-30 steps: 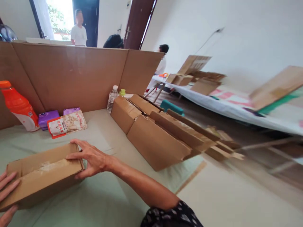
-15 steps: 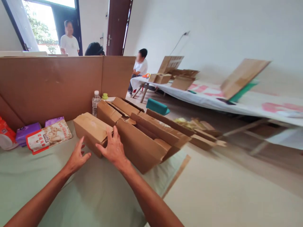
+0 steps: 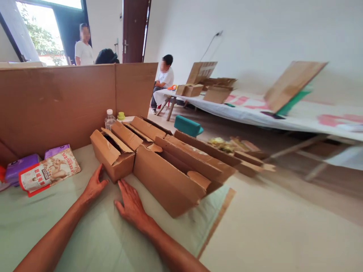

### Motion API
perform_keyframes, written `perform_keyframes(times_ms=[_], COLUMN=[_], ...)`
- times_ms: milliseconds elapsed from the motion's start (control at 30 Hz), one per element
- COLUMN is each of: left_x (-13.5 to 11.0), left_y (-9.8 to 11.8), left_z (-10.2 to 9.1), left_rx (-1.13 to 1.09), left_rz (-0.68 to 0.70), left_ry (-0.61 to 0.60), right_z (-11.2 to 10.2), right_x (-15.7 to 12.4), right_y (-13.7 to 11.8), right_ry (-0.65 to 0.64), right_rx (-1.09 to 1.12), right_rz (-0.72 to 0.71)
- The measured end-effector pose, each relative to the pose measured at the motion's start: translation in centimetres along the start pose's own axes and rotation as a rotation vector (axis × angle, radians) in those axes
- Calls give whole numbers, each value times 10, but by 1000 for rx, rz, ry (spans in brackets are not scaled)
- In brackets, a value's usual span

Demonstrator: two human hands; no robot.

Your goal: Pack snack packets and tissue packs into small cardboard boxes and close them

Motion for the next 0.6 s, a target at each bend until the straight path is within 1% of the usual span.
perform_keyframes(times_ms=[67,100,167,267,333,367,433,500,533,600], left_x=[-27,-46,-94,-174,-224,-246,-286,-321,-337,-366], left_y=[3,6,15,35,50,57,65,66,64,61], left_z=[-5,-8,-19,-46,-68,-81,-109,-143,-161,-201], left_rx=[95,136,212,317,383,418,504,613,671,782], left_rz=[21,31,47,42,16,-6,-68,-148,-188,-260], left_ry=[-55,-87,-156,-229,-244,-237,-179,-58,17,174], right_z=[-2,-4,-11,-17,-11,-4,17,44,59,87], right_x=[1,3,7,11,8,5,-3,-14,-22,-46], right_y=[-5,-7,-7,-5,-1,0,0,-10,-22,-55], right_ry=[-13,-19,-33,-65,-93,-107,-58,-6,4,10], right_rx=[-28,-44,-74,-96,-112,-123,-223,-271,-276,-250], right_rz=[-27,-37,-55,-89,-129,-157,-246,-380,-482,-720])
Point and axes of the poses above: each hand's wrist, its own x-axis towards the middle knuckle, its own z-axis out of the palm, y = z × x, the point moved 3 cm from there along x, towards the middle knuckle, and after that the axes turned 3 degrees about -x, right-handed, at the moved point
